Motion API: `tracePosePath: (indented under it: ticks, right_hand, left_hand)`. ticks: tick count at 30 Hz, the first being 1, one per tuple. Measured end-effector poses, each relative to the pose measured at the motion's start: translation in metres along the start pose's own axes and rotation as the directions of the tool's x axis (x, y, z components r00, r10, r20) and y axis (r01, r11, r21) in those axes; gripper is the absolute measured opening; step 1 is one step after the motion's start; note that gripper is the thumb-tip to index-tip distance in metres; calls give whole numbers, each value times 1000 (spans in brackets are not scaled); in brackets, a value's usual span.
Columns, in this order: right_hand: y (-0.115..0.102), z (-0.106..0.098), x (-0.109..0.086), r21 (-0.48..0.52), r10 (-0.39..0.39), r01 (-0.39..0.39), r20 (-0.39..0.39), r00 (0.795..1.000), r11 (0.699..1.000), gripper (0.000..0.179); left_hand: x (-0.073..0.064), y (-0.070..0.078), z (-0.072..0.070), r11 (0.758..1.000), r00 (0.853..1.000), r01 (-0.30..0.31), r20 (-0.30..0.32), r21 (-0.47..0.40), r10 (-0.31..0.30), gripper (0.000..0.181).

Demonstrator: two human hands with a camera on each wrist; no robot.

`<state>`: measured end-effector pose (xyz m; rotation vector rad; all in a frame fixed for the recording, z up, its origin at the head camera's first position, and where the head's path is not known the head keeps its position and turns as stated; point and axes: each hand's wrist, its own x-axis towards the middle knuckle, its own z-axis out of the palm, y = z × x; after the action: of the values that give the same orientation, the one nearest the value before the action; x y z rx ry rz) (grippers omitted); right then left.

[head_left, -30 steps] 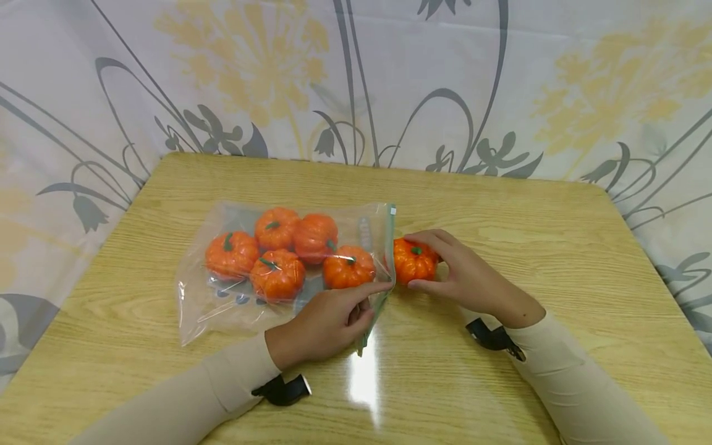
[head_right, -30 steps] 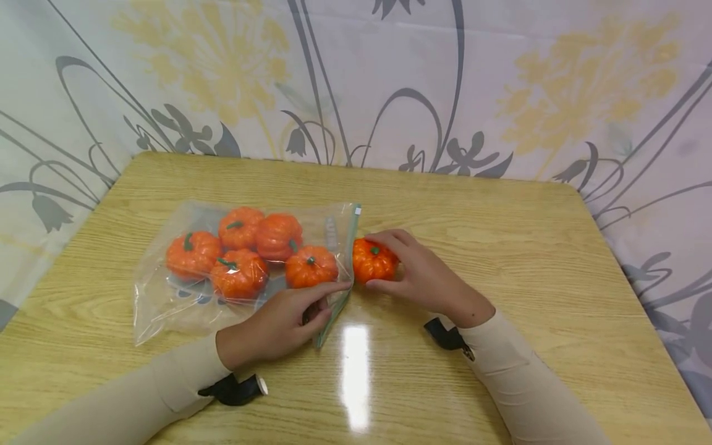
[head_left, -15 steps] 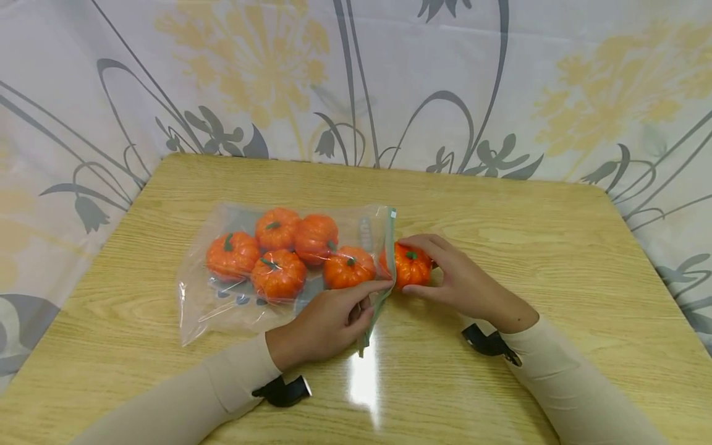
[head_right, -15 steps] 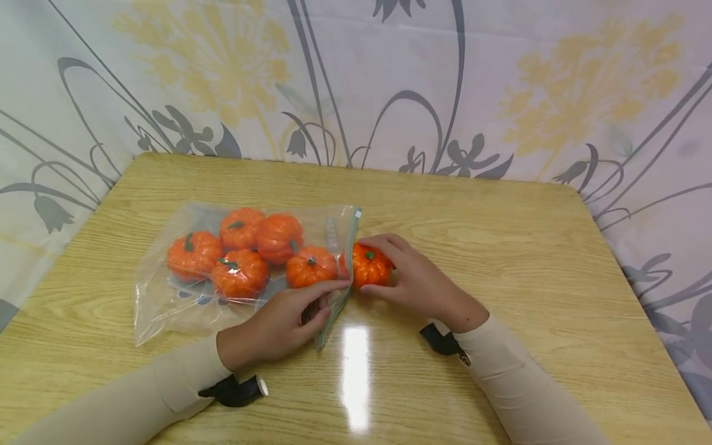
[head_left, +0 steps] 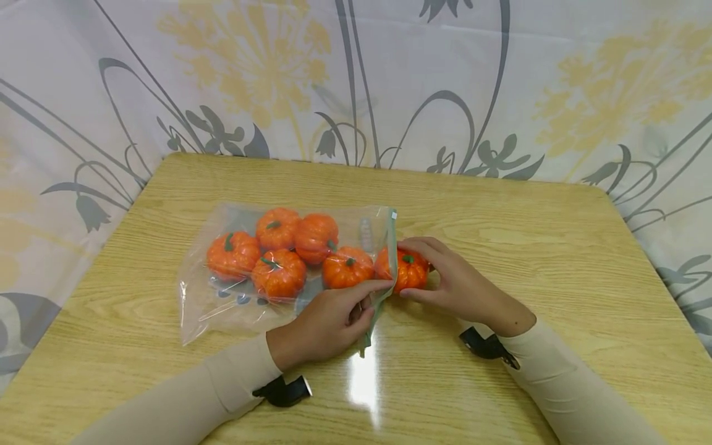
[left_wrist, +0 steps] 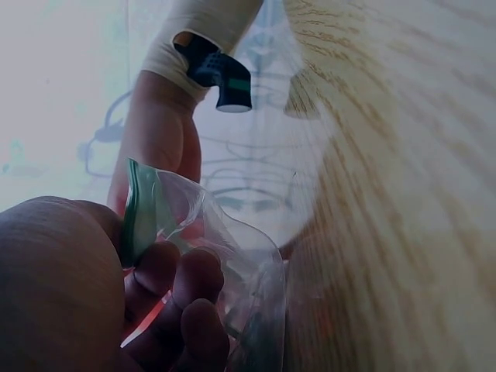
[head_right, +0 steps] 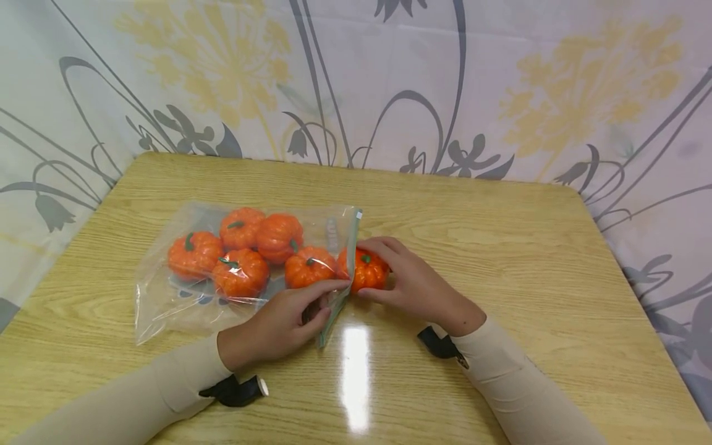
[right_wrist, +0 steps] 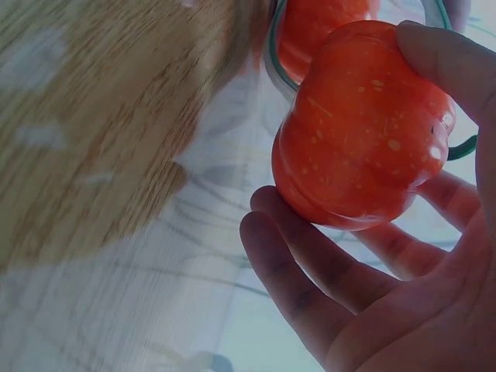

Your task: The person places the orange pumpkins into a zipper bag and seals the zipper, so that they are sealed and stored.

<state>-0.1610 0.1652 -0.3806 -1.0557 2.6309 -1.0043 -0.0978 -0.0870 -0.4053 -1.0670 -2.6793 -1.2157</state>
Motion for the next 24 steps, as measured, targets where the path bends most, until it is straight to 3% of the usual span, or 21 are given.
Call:
tracePosePath:
  ticks: [7, 24]
  right_hand:
    - [-5, 2, -1, -19, -42, 42, -2, 999, 999, 70]
    - [-8, 8, 1, -67, -61, 62, 17, 998, 996, 74]
  left_hand:
    - [-1, 1, 0, 1000, 1000, 3, -23, -16, -3, 44]
    - [-2, 0, 0, 999, 998, -28, -59, -20, 26, 44]
